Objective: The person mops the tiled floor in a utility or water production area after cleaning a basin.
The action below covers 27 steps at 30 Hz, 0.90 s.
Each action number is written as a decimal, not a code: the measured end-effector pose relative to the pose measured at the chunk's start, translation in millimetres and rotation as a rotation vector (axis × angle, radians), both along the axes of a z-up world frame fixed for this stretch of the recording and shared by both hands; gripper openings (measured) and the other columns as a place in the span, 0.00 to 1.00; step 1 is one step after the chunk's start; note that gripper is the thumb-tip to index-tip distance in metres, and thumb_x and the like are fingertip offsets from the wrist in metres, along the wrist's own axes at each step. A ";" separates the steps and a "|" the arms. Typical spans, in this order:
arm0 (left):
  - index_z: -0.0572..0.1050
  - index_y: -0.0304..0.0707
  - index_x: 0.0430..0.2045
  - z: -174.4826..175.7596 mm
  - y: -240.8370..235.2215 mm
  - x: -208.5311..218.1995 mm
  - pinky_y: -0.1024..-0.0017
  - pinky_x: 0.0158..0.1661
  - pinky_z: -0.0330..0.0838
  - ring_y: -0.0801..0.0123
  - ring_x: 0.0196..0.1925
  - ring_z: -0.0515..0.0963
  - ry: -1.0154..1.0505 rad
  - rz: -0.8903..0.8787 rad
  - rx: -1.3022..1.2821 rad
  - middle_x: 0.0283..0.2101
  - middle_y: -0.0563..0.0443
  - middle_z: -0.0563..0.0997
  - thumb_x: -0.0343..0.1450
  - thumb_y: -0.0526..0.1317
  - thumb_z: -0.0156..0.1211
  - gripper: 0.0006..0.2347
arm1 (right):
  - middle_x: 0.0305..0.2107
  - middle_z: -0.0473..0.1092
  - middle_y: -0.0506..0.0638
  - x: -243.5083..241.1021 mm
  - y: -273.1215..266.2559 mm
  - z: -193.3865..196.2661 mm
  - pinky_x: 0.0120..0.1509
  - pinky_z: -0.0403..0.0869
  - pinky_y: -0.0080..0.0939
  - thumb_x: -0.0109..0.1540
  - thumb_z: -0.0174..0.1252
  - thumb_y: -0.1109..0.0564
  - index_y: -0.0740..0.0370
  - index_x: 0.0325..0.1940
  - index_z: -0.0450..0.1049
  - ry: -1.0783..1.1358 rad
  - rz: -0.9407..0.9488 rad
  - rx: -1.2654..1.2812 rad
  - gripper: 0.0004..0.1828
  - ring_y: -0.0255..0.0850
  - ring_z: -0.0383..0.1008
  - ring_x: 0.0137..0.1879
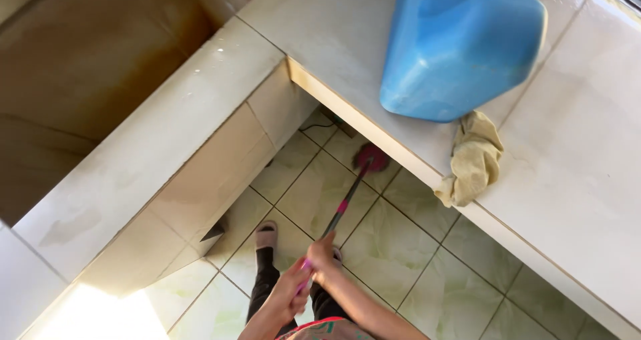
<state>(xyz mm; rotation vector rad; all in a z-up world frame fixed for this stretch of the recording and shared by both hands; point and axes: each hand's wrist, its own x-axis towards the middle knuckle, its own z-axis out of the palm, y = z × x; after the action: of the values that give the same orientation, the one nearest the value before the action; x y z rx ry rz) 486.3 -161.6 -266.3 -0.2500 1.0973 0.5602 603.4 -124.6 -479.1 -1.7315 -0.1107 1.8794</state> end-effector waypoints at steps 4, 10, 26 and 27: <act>0.59 0.70 0.71 -2.1 -83.7 -5.9 0.74 0.13 0.42 0.75 0.10 0.51 0.094 0.126 -0.116 0.15 0.55 0.61 0.75 0.44 0.53 0.26 | 0.28 0.63 0.43 -16.3 -131.1 -111.1 0.45 0.55 0.29 0.71 0.33 0.61 0.56 0.55 0.53 -0.550 1.140 0.586 0.08 0.25 0.62 0.35; 0.60 0.69 0.71 0.9 -55.1 28.2 0.74 0.12 0.43 0.75 0.10 0.52 0.169 0.434 -0.080 0.15 0.55 0.60 0.75 0.40 0.53 0.26 | 0.23 0.68 0.54 -39.8 2.4 109.7 0.21 0.68 0.45 0.68 0.41 0.57 0.53 0.66 0.54 -0.239 0.534 0.079 0.21 0.42 0.69 0.21; 0.62 0.75 0.64 46.2 -62.9 9.5 0.77 0.14 0.45 0.77 0.13 0.54 0.066 0.606 -0.078 0.20 0.58 0.61 0.75 0.39 0.52 0.23 | 0.18 0.59 0.47 -61.3 -14.2 71.7 0.19 0.62 0.43 0.68 0.42 0.61 0.43 0.55 0.62 -0.088 0.487 0.096 0.15 0.38 0.63 0.18; 0.62 0.75 0.63 41.2 -50.4 3.6 0.77 0.14 0.45 0.78 0.12 0.54 0.050 0.599 -0.023 0.19 0.59 0.59 0.76 0.39 0.53 0.22 | 0.17 0.58 0.48 -68.0 2.2 70.6 0.17 0.62 0.45 0.66 0.40 0.63 0.42 0.52 0.65 -0.068 0.452 0.127 0.17 0.40 0.62 0.17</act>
<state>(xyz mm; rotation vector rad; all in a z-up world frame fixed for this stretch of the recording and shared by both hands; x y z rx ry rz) 489.9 -211.9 -225.1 -0.5967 1.0738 1.0902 535.3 -122.4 -408.5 -1.7882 -0.6837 2.0668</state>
